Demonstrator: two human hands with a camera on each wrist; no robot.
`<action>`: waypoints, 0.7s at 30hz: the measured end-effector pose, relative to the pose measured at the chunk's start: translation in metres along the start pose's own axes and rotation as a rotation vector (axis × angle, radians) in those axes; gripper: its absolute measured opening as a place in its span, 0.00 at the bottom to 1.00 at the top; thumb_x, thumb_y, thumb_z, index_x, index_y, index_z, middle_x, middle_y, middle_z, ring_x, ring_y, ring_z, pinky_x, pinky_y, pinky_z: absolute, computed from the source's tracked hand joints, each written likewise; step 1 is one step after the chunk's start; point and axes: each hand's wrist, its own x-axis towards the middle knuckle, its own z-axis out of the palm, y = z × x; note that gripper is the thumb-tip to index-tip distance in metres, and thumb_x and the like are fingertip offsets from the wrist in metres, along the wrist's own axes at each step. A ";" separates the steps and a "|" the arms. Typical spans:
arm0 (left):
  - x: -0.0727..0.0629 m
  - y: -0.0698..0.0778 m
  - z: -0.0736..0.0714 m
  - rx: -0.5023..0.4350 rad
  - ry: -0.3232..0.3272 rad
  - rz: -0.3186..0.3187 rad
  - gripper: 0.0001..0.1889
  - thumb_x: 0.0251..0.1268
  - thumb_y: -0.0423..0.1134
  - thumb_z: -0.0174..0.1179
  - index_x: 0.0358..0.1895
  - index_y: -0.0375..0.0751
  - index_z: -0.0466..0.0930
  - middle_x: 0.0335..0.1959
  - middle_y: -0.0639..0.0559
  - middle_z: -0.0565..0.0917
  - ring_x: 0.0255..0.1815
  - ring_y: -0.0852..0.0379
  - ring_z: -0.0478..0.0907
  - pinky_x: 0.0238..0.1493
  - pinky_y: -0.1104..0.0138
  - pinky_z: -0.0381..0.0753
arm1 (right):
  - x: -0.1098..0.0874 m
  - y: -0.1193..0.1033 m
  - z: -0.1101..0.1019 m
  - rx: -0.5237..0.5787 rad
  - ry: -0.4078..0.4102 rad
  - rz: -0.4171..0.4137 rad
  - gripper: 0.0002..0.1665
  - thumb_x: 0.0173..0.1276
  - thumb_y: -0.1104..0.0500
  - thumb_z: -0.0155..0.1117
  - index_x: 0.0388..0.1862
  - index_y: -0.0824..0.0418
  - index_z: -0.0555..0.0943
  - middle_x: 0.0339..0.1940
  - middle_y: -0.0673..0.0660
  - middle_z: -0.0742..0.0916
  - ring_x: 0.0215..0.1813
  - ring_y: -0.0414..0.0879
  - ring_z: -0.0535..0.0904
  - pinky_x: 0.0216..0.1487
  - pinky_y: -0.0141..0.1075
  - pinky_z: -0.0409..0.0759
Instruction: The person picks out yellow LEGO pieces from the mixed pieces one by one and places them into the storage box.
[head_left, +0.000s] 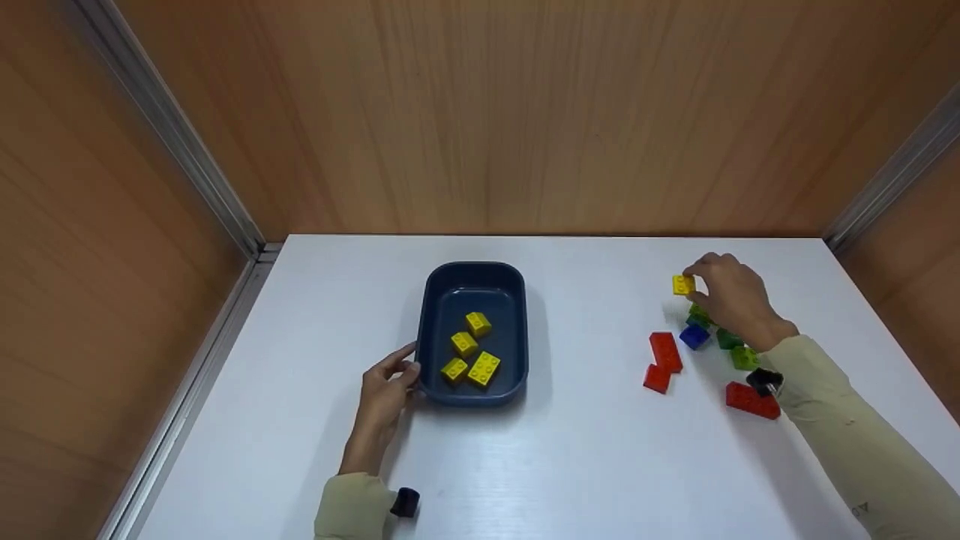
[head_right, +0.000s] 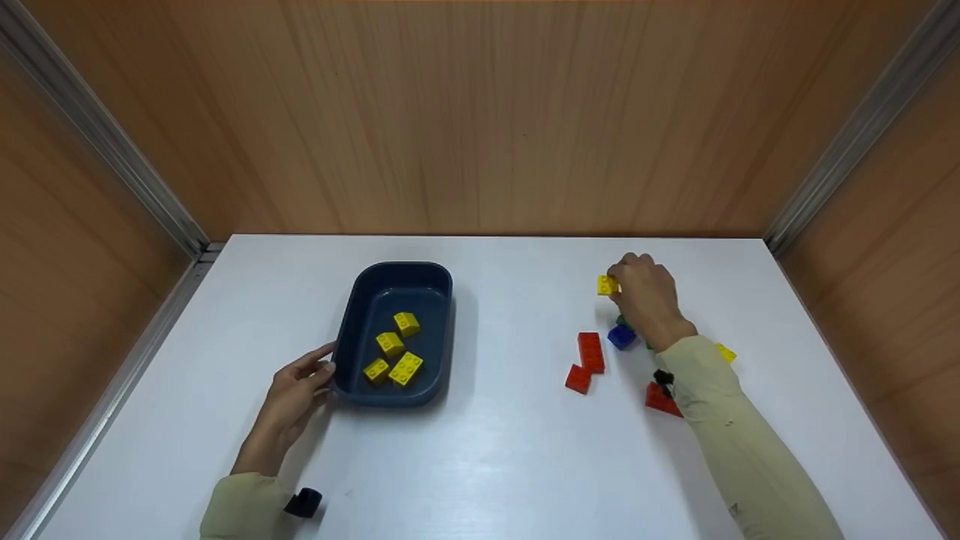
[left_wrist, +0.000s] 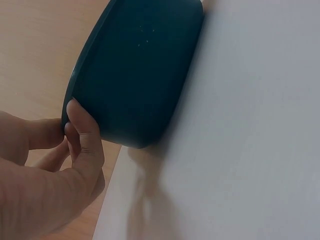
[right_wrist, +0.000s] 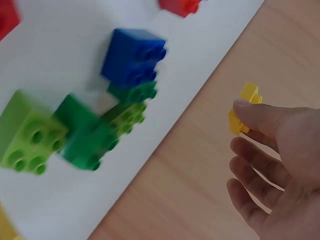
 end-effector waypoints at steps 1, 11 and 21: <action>0.000 0.000 0.000 0.000 0.000 -0.001 0.21 0.81 0.28 0.55 0.72 0.35 0.77 0.51 0.41 0.74 0.37 0.57 0.77 0.37 0.69 0.83 | 0.001 -0.006 0.000 0.000 0.004 -0.013 0.23 0.65 0.70 0.76 0.59 0.72 0.85 0.58 0.74 0.84 0.58 0.70 0.79 0.62 0.64 0.81; -0.002 -0.002 0.000 -0.023 -0.013 0.022 0.21 0.80 0.27 0.55 0.72 0.33 0.76 0.49 0.41 0.74 0.37 0.57 0.77 0.35 0.70 0.83 | 0.012 -0.067 0.006 -0.036 0.046 -0.200 0.22 0.63 0.69 0.79 0.57 0.67 0.88 0.56 0.68 0.86 0.55 0.63 0.82 0.59 0.55 0.85; -0.003 -0.001 0.002 -0.033 -0.018 0.012 0.21 0.81 0.27 0.55 0.73 0.33 0.76 0.50 0.40 0.74 0.37 0.57 0.77 0.35 0.70 0.83 | 0.024 -0.128 0.012 -0.006 0.043 -0.304 0.22 0.62 0.67 0.82 0.56 0.63 0.89 0.55 0.62 0.88 0.54 0.58 0.82 0.60 0.50 0.85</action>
